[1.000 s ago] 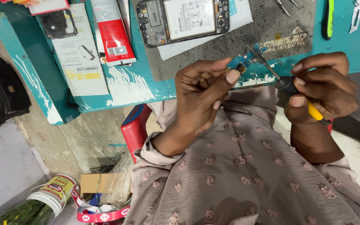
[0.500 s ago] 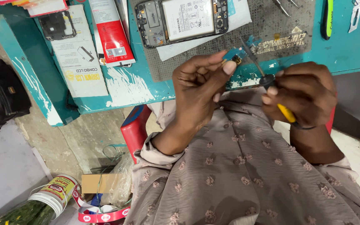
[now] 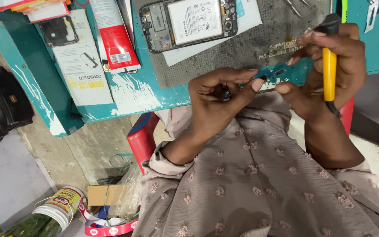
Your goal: The person solders a small blue circuit board on a work mat, holding the board with one hand and a soldering iron with the other. They reposition the board, touch the iron to its contacts, and at one point use a yellow ring-shaped tool to hold the board while continuing to solder.
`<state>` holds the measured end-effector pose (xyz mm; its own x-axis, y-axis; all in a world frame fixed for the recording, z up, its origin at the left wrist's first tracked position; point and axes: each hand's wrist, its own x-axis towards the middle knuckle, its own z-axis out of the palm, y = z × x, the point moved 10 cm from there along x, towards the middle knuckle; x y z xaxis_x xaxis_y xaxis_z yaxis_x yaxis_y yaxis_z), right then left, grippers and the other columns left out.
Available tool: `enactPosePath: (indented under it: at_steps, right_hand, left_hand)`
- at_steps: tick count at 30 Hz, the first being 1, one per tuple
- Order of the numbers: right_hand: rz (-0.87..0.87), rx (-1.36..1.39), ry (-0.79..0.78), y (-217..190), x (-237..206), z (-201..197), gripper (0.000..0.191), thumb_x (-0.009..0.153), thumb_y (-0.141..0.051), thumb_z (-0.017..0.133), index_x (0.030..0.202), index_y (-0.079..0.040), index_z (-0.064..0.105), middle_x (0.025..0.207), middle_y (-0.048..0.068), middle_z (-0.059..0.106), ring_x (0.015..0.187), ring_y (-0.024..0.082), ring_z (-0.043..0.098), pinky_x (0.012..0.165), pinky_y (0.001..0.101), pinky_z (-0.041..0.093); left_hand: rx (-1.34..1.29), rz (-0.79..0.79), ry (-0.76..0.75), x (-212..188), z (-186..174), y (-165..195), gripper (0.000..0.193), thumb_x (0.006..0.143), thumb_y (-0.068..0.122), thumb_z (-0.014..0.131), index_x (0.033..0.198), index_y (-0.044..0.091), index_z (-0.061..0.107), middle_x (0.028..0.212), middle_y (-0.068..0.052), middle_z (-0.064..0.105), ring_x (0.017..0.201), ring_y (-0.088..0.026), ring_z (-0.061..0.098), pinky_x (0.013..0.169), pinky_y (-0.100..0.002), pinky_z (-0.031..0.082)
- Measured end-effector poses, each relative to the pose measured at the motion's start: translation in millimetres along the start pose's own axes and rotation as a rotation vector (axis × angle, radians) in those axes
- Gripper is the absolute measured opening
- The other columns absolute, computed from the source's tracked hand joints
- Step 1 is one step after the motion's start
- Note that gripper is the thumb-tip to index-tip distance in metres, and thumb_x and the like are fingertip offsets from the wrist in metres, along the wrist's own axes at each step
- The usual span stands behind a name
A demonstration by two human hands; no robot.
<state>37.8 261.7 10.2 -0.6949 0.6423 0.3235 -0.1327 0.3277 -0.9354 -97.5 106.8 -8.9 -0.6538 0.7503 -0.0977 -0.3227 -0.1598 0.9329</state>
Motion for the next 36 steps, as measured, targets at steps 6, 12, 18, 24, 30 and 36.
enactPosePath:
  at_steps: [6,12,18,24,30,36]
  right_hand:
    - [0.043,0.063,0.014,3.8,-4.8,-3.9,0.072,0.087,-0.017,0.096,0.141,-0.007,0.049,0.124,0.005,0.054,0.109,0.013,0.062,0.081,0.0244,0.059]
    - [0.019,0.14,0.048,-0.8,-3.2,-5.8,0.079,0.08,-0.032,0.094,0.143,-0.009,0.052,0.128,0.005,0.057,0.109,0.014,0.063,0.078,0.027,0.06]
    - [0.042,0.105,0.04,1.0,-5.9,-6.3,0.072,0.086,-0.026,0.091,0.142,-0.008,0.05,0.126,0.005,0.057,0.108,0.013,0.062,0.082,0.026,0.061]
    - [0.077,0.058,0.006,6.9,-6.3,-5.4,0.069,0.09,-0.01,0.095,0.143,-0.007,0.051,0.122,0.006,0.055,0.106,0.013,0.061,0.08,0.0245,0.056]
    - [0.117,0.147,0.011,-0.7,-7.4,-3.1,0.055,0.095,-0.013,0.081,0.14,-0.007,0.051,0.12,0.01,0.059,0.107,0.016,0.065,0.082,0.028,0.059]
    - [0.074,0.098,0.015,-10.5,-13.0,-3.3,0.043,0.099,0.007,0.079,0.13,-0.005,0.053,0.107,0.015,0.064,0.098,0.023,0.069,0.088,0.0332,0.064]
  left_hand:
    - [0.044,0.005,-0.019,0.1,4.2,6.0,0.012,0.096,-0.001,0.082,0.106,0.003,0.077,0.094,-0.001,0.077,0.059,0.001,0.053,0.051,-0.017,0.036]
    - [0.087,0.026,-0.023,1.9,5.0,8.3,0.013,0.097,-0.001,0.083,0.107,0.004,0.077,0.084,0.001,0.074,0.057,0.002,0.05,0.051,-0.017,0.033]
    - [0.05,0.026,-0.029,3.0,2.1,9.4,0.013,0.097,-0.001,0.082,0.108,0.004,0.076,0.09,-0.001,0.076,0.059,0.001,0.052,0.052,-0.018,0.035]
    - [0.062,0.048,-0.042,4.9,4.0,10.9,0.015,0.098,-0.002,0.082,0.111,0.004,0.077,0.086,0.001,0.073,0.057,0.002,0.051,0.051,-0.016,0.031]
    - [0.013,0.031,-0.023,12.4,1.7,5.8,0.023,0.098,-0.003,0.079,0.119,0.004,0.073,0.089,0.002,0.073,0.059,0.003,0.048,0.053,-0.015,0.031]
    - [-0.074,0.047,0.006,13.2,-0.8,-0.1,0.02,0.1,-0.003,0.078,0.118,0.005,0.073,0.092,-0.001,0.076,0.063,0.003,0.052,0.054,-0.015,0.033]
